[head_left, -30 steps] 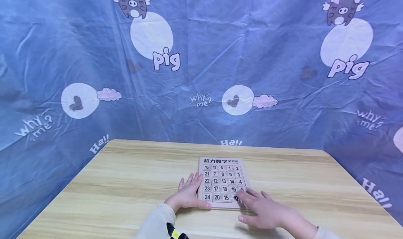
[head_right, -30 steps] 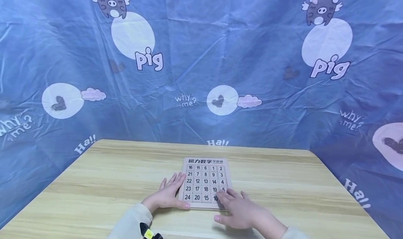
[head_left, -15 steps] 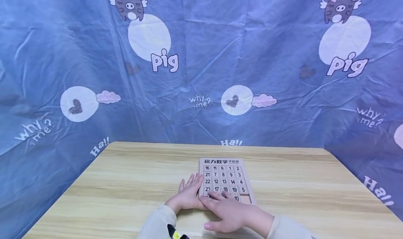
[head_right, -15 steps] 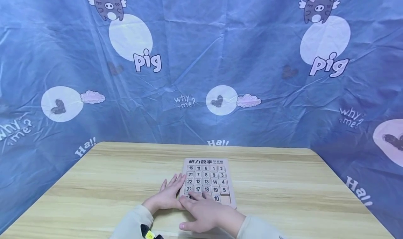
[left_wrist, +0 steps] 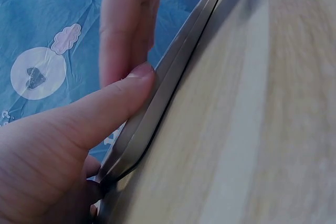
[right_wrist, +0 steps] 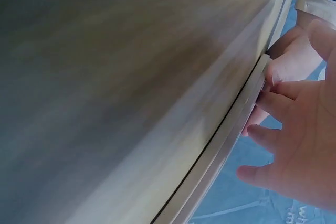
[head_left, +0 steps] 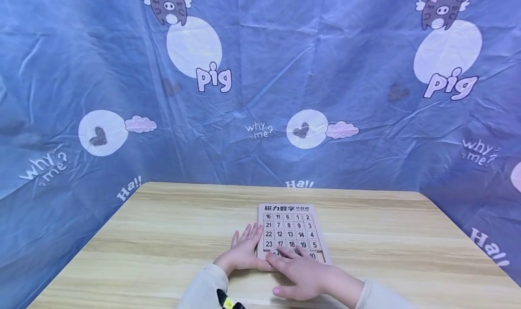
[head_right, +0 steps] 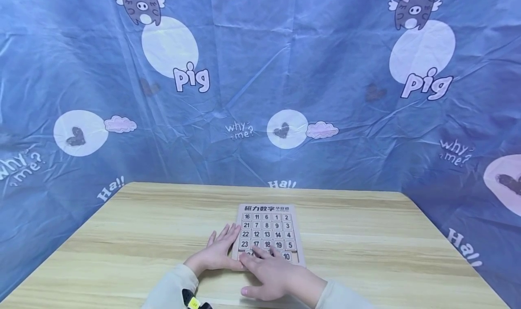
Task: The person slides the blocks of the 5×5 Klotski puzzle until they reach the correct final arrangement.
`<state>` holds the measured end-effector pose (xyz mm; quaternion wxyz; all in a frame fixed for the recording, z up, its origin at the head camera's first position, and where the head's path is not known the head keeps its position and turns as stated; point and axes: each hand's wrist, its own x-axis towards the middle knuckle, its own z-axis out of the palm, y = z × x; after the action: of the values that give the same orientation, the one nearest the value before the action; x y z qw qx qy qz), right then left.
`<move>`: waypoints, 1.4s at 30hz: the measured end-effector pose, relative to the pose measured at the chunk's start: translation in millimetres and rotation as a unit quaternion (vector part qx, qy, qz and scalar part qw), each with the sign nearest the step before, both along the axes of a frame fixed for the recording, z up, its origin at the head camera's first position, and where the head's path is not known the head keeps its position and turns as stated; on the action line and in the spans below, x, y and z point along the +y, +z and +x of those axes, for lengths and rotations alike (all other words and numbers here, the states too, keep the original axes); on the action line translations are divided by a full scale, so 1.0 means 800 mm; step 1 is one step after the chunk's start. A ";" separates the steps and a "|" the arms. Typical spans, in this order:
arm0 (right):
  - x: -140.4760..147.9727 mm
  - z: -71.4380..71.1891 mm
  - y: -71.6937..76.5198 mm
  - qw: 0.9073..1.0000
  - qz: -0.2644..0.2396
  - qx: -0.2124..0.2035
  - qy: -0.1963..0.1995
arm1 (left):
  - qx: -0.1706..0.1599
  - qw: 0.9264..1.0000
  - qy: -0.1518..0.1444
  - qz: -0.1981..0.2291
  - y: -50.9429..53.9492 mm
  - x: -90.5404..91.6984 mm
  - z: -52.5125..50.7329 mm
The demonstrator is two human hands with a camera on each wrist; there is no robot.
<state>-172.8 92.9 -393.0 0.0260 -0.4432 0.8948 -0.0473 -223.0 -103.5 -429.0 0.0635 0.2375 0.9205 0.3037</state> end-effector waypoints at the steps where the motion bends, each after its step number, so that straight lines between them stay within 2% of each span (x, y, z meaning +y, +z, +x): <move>1: 0.002 0.001 0.000 1.000 0.000 0.002 -0.002 | -0.001 1.000 0.001 -0.002 0.000 0.000 0.000; 11: 0.015 0.004 0.000 1.000 -0.009 0.005 -0.005 | -0.004 1.000 0.008 -0.017 0.001 0.002 -0.001; 15: 0.019 0.004 0.001 0.999 -0.024 -0.020 -0.011 | -0.006 1.000 0.008 -0.014 0.001 0.003 0.000; 18: 0.024 0.001 0.002 0.998 -0.040 -0.043 -0.032 | -0.007 1.000 0.006 -0.009 0.001 0.004 0.001; 22: 0.039 -0.004 0.007 0.994 -0.059 -0.049 -0.073 | -0.006 1.000 0.003 -0.004 0.003 0.003 0.001; 26: 0.053 -0.012 0.012 0.991 -0.072 -0.058 -0.098 | -0.007 1.000 0.004 -0.006 0.003 0.001 0.000; 30: 0.046 -0.031 0.013 0.988 -0.074 -0.069 -0.116 | -0.006 1.000 0.010 -0.010 0.003 -0.003 -0.001; 38: 0.002 -0.084 0.006 0.982 -0.062 -0.076 -0.162 | -0.008 1.000 0.001 -0.019 0.002 0.001 -0.001; 42: -0.017 -0.100 0.000 0.981 -0.058 -0.077 -0.169 | -0.009 1.000 0.004 -0.026 0.004 0.002 -0.001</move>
<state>-253.2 78.9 -393.2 0.0605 -0.2809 0.9481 -0.1363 -223.5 -101.8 -425.9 0.0768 0.2297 0.9284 0.2819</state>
